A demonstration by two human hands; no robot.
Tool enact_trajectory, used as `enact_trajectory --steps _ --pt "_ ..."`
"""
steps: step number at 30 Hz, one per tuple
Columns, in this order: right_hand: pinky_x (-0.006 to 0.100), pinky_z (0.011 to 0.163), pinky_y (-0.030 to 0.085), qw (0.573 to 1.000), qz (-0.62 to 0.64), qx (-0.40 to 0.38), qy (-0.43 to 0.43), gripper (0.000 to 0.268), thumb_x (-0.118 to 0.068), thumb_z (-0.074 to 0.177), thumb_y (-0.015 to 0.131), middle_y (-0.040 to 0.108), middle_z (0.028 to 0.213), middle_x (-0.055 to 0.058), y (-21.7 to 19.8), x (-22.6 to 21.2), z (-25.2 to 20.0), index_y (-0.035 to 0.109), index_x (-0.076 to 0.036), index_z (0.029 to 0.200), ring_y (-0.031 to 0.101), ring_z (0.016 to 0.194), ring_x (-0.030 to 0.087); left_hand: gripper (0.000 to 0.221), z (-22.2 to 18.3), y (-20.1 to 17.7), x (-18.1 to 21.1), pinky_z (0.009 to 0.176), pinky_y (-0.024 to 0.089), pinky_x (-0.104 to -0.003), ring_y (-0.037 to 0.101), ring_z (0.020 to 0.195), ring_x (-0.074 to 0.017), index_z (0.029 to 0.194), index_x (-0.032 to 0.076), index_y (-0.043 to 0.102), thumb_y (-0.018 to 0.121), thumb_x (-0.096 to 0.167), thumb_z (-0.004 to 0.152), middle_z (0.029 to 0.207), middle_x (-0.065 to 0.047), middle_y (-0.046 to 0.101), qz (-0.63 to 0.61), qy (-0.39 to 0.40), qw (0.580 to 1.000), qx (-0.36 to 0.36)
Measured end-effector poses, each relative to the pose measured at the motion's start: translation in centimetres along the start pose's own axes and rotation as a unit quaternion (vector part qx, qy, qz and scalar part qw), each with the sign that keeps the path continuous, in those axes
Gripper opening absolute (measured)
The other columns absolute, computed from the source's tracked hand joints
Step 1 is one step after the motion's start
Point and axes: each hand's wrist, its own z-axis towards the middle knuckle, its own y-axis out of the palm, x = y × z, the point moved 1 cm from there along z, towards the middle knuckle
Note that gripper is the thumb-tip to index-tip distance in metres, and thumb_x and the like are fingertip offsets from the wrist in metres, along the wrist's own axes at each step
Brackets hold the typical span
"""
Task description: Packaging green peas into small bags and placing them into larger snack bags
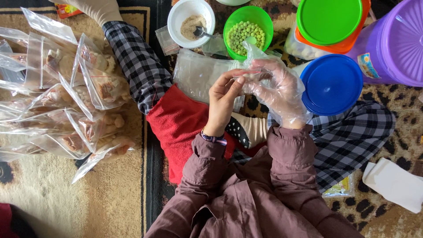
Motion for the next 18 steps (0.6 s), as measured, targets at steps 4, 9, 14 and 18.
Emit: enact_trajectory --steps 4,9,14,18 --pt "0.048 0.097 0.057 1.0 -0.003 0.012 0.011 0.02 -0.005 0.101 0.069 0.067 0.105 0.018 -0.2 1.3 -0.3 0.066 0.0 0.121 0.067 0.099 0.028 0.017 -0.1 0.5 1.0 0.078 0.063 -0.023 0.067 0.095 -0.0058 0.114 0.004 0.071 0.07 0.015 0.102 0.11 -0.004 0.071 -0.003 0.0 1.0 0.008" --pt "0.046 0.097 0.057 1.0 0.004 0.028 -0.007 0.018 -0.002 0.1 0.072 0.069 0.101 0.018 -0.1 2.4 -0.4 0.067 0.003 0.117 0.068 0.099 0.027 0.011 -0.1 0.5 1.3 0.077 0.059 -0.021 0.062 0.096 -0.0038 0.108 0.005 0.072 0.069 0.013 0.101 0.106 -0.003 0.069 0.013 0.014 1.0 0.012" --pt "0.048 0.099 0.057 1.0 0.029 0.003 -0.005 0.018 -0.003 0.098 0.073 0.069 0.1 0.018 0.5 1.8 0.0 0.068 0.0 0.115 0.068 0.098 0.029 0.008 -0.3 0.9 2.2 0.077 0.057 -0.021 0.064 0.097 -0.0075 0.104 0.005 0.071 0.068 0.012 0.102 0.106 -0.006 0.069 0.003 0.026 0.999 0.024" --pt "0.046 0.097 0.056 1.0 -0.003 -0.004 0.003 0.009 -0.003 0.102 0.069 0.069 0.101 0.017 -0.1 1.8 -0.3 0.07 0.0 0.11 0.069 0.099 0.028 0.012 -0.5 0.9 1.8 0.075 0.057 -0.018 0.061 0.096 -0.0037 0.111 0.005 0.07 0.069 0.011 0.101 0.108 -0.003 0.069 0.0 0.008 1.0 0.028"
